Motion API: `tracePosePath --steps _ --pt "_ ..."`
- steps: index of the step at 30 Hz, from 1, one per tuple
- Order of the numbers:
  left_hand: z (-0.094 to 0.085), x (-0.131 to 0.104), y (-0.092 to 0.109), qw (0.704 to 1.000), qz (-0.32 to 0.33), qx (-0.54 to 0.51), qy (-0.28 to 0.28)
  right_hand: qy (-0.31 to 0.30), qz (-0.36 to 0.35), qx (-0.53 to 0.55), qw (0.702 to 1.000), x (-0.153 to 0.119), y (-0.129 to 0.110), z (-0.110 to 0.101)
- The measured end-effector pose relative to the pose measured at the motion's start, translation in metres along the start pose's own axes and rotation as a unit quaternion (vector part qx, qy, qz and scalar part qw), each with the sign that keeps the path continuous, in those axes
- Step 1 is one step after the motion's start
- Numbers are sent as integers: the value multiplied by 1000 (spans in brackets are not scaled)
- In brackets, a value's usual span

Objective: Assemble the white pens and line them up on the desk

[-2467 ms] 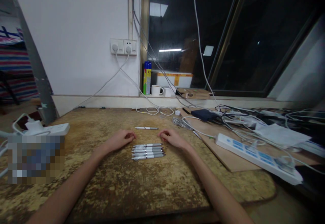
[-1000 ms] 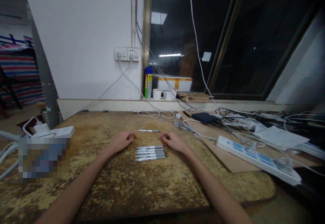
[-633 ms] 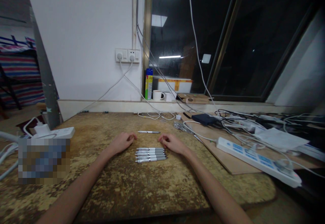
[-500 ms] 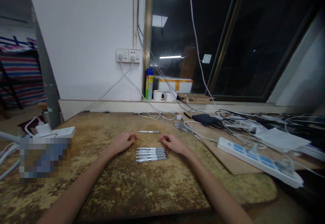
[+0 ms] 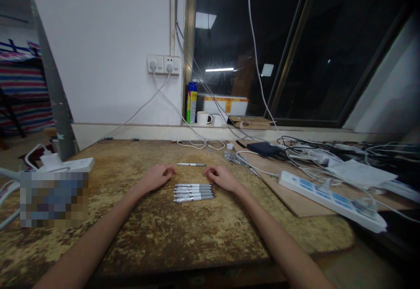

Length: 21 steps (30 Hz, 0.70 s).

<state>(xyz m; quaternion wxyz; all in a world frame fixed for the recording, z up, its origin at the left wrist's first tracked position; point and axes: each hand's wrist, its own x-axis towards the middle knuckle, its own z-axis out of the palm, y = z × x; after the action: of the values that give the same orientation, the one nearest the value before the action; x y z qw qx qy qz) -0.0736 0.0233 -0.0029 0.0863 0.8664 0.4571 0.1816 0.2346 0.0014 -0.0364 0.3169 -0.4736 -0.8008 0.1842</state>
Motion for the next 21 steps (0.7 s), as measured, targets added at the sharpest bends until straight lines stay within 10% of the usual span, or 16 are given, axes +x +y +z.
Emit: tracePosePath --steps 21 --pt "0 2 -5 1000 -8 15 5 55 11 -73 996 -1 2 -7"
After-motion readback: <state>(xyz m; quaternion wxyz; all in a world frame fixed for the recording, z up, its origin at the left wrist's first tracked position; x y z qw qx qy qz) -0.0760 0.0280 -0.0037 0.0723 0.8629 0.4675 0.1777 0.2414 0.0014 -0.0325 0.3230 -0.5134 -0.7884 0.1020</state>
